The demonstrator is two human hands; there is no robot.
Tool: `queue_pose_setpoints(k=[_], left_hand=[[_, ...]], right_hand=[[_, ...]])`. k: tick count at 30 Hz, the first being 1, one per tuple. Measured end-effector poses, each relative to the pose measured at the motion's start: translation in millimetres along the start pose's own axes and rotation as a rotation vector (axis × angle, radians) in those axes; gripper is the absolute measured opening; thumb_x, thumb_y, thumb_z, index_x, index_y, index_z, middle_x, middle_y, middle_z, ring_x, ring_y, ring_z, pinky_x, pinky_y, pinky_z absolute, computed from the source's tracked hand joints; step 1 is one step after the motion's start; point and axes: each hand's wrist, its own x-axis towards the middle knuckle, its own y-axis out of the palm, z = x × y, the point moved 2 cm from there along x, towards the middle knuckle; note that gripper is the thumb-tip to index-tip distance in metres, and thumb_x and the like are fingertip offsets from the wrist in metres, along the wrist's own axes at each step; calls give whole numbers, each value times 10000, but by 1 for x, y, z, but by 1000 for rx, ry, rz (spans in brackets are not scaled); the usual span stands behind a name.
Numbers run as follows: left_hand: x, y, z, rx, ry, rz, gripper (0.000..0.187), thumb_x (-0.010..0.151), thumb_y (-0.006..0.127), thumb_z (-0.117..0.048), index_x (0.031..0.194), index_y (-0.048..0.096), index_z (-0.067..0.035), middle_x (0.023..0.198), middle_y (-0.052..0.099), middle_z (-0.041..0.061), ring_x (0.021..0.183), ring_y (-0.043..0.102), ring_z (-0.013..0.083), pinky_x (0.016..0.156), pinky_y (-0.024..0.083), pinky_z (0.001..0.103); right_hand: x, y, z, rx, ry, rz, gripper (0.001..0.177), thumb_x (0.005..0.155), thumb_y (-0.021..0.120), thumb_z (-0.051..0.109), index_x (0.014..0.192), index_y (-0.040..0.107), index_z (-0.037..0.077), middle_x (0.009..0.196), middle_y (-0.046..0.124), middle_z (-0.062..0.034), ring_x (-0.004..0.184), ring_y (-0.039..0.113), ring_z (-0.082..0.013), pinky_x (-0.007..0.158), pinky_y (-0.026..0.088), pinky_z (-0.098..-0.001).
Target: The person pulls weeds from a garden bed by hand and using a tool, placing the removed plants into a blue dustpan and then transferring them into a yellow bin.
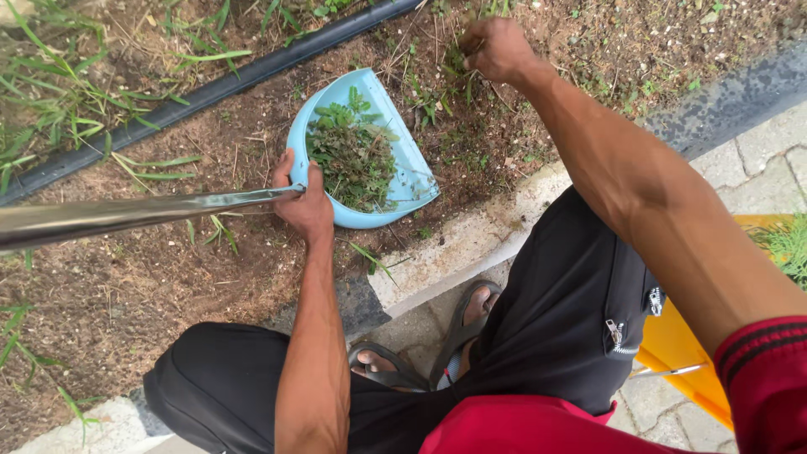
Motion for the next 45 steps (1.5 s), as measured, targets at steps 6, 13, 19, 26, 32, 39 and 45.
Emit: queue_pose_setpoints(k=[6,13,19,26,32,39,45], left_hand=[[-1,0,-2,104,53,23,344,916,724,74,1245,624,77,1363,601,221,1311,589,321,1075,538,427],[-4,3,20,-227,-9,-20,350,920,690,80,1254,589,55,1373,578,237,1187,649,272,992,587,392],[-7,4,21,-110,16,-22,345,936,692,92,1265,597,49,1393,572,242,1200,649,277,1017,576,400],[-7,8,12,-62,21,-44,354,943,691,84,1277,585,42,1399,563,247,1261,621,292,1050,562,405],[-7,14,17,-171,-59,-63,351,931,673,63,1263,562,32,1392,549,246,1145,667,281,965,594,380],[15,30,15,-73,-90,-123,353,915,721,36,1246,599,30,1289,651,199,1052,680,230,902,581,369],[31,42,7,-28,-125,-126,373,894,732,6,1244,605,24,1250,668,146,1053,677,208,915,562,350]], right_hand=[[5,23,15,-204,44,-33,118,1031,635,114,1057,737,58,1092,663,-204,665,621,-266,461,542,-397],[20,-17,74,105,-5,69,121,1064,622,123,1059,702,32,907,725,-155,658,667,-204,525,550,-343],[1,-24,95,163,139,466,154,936,561,-53,1006,672,27,906,744,-137,755,759,-191,693,626,-331],[-5,37,83,-137,-125,486,92,968,609,-19,1008,686,12,929,719,-166,780,696,-247,715,586,-405],[10,13,101,32,-65,482,145,914,610,-81,942,717,13,864,722,-154,701,717,-226,615,633,-353],[71,-12,71,718,29,-197,125,979,584,-42,977,690,25,882,718,-90,657,758,-135,595,639,-252],[127,16,52,68,-281,-429,270,882,910,185,958,751,-20,840,753,-158,708,687,-246,623,571,-408]])
